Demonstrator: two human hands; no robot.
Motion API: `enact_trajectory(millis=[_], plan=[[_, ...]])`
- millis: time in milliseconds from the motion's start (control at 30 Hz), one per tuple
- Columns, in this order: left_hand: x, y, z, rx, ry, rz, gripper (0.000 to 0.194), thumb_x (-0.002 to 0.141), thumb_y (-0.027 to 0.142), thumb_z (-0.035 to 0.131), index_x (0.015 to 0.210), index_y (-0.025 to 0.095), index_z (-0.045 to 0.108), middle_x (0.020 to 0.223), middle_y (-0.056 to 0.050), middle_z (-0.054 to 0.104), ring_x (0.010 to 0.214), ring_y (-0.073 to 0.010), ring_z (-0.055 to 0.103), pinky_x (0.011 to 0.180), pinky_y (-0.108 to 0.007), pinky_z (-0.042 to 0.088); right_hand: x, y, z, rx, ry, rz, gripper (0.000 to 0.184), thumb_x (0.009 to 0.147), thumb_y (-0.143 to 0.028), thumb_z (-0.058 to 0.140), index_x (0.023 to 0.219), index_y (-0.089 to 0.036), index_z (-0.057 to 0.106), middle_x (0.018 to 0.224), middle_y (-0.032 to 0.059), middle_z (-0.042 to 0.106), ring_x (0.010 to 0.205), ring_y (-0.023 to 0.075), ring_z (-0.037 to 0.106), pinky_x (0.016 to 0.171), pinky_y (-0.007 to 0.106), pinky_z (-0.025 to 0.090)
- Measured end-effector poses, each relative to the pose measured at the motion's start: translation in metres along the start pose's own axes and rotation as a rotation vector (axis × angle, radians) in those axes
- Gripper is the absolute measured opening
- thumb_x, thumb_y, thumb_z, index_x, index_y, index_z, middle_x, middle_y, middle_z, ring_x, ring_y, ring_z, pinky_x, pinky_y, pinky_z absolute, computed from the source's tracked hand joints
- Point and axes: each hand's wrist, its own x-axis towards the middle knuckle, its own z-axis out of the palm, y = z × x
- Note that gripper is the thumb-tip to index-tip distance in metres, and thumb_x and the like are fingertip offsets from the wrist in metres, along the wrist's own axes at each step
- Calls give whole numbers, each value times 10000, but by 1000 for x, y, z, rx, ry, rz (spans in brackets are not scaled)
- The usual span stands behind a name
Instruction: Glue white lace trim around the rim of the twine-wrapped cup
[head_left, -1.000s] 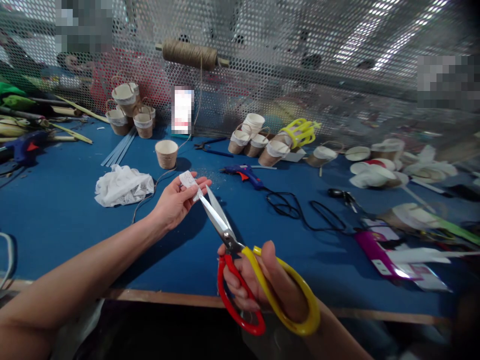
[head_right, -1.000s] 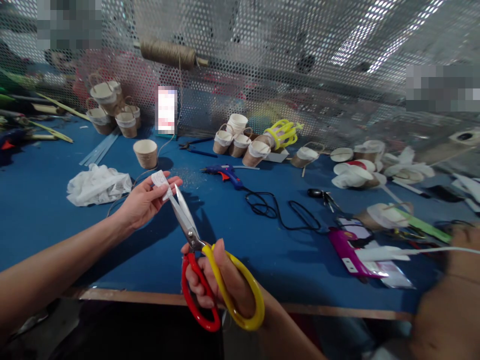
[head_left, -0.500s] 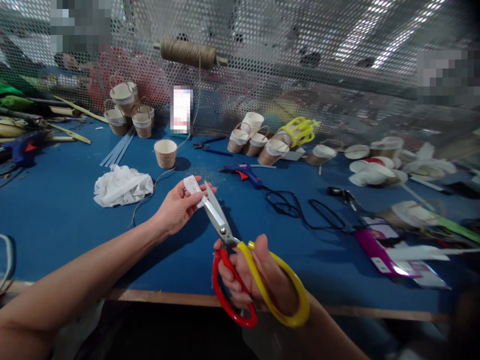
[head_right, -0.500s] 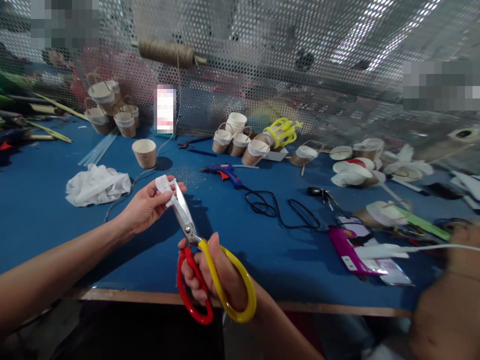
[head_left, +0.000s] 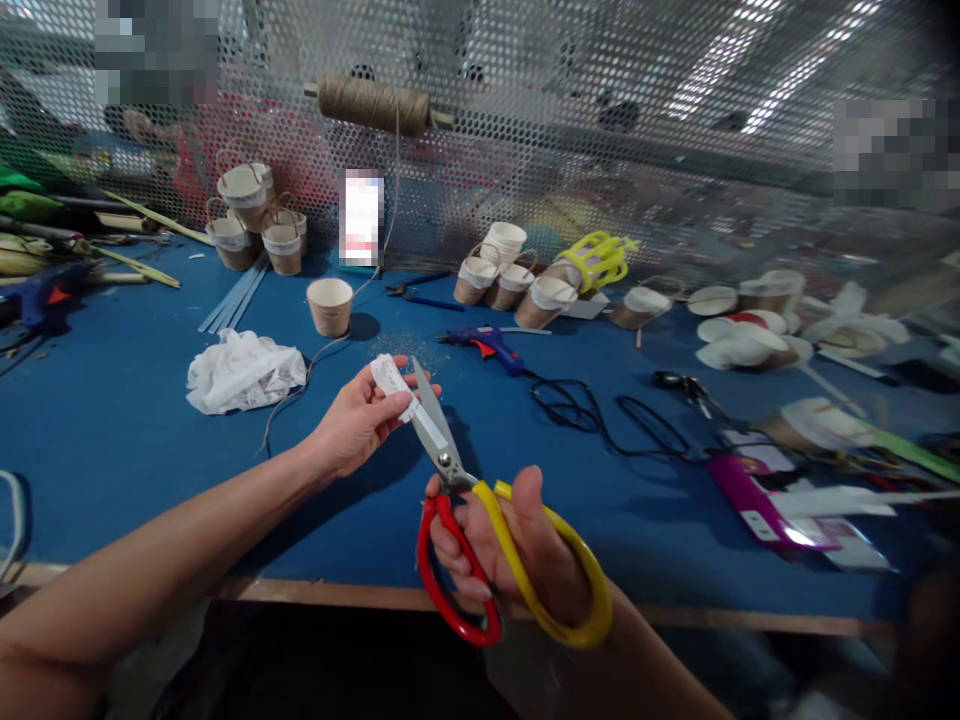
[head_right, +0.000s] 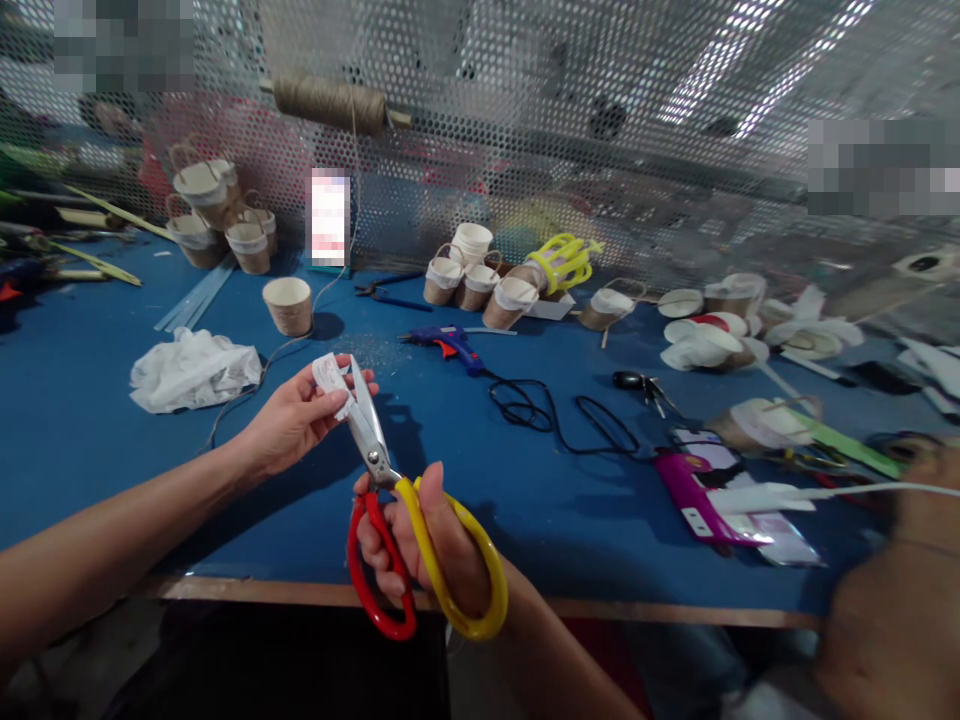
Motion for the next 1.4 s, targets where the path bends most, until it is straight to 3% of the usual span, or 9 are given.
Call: enact_trajectory(millis=[300, 567, 967, 1233, 1400], plan=[[3, 2, -7, 49, 56, -76, 213, 626, 136, 727, 829, 93, 677, 672, -13, 647, 572, -76, 570, 579, -208, 460, -4, -1, -10, -22, 16, 121, 761, 633, -850, 258, 930, -194, 504, 662, -11, 484, 428, 51, 384, 403, 190, 286], [5, -1, -9, 55, 70, -62, 293, 520, 143, 793, 798, 104, 708, 667, -15, 660, 564, -70, 565, 569, -188, 445, -5, 3, -9, -28, 41, 86, 754, 638, -847, 259, 866, -175, 513, 644, -4, 471, 432, 48, 353, 388, 188, 222], [1, 0, -7, 108, 45, -21, 264, 570, 139, 767, 826, 119, 706, 681, -16, 659, 584, -77, 559, 600, -214, 437, -4, -3, 1, -9, 91, 110, 680, 701, -802, 259, 902, -189, 473, 538, -40, 436, 391, 48, 298, 349, 166, 222], [1, 0, -5, 89, 30, -29, 261, 536, 146, 790, 780, 119, 700, 661, -4, 654, 576, -68, 553, 583, -193, 442, -8, -11, 15, -60, 178, 134, 620, 724, -777, 283, 822, -190, 457, 470, -84, 348, 337, 24, 188, 324, 155, 142], [1, 2, -5, 76, 39, -34, 380, 545, 112, 780, 911, 129, 676, 688, 6, 647, 597, -65, 556, 599, -186, 446, -7, -6, 13, -76, 186, 121, 615, 751, -758, 255, 833, -186, 466, 458, -89, 337, 325, 19, 185, 323, 149, 146]])
